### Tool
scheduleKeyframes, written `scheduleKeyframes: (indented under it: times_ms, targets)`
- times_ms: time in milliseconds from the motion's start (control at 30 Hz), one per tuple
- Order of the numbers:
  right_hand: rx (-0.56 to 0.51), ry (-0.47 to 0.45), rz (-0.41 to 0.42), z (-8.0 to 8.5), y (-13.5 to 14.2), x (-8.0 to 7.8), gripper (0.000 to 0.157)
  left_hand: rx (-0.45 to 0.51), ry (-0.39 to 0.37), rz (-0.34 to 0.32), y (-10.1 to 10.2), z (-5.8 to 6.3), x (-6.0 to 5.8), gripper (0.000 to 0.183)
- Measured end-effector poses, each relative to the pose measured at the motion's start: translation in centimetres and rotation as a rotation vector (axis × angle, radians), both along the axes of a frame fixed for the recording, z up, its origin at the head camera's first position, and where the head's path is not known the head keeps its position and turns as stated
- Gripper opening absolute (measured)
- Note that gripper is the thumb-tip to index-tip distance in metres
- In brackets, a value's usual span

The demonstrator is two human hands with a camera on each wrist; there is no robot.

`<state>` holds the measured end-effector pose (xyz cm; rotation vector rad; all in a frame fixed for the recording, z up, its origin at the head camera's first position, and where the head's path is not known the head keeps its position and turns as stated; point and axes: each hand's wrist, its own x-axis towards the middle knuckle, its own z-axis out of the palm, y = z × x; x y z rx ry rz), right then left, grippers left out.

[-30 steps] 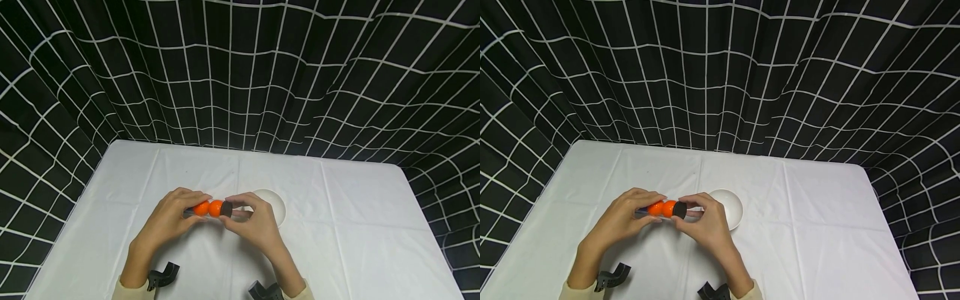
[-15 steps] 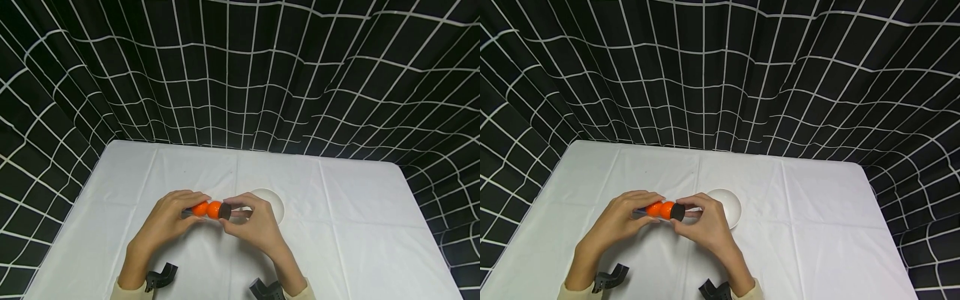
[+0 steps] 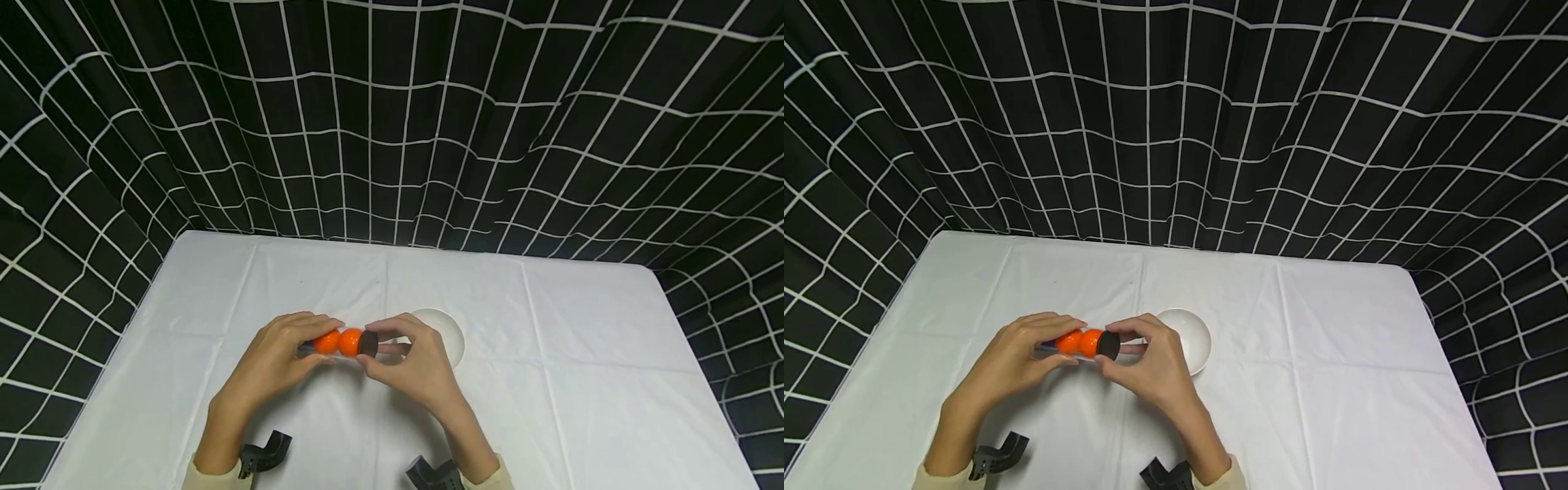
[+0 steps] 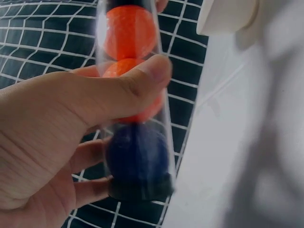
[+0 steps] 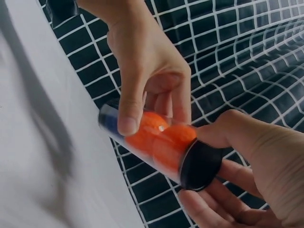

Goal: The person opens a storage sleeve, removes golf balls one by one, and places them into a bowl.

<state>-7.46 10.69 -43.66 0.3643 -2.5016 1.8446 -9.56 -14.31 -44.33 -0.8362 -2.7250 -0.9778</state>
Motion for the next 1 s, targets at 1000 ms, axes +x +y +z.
scheduleKeyframes:
  times_ms: [1000]
  targets:
    - [-0.090, -0.077, 0.067, 0.14, 0.63, -0.33, 0.041, 0.000, -0.041, 0.045, -0.35, 0.65, 0.32, 0.057]
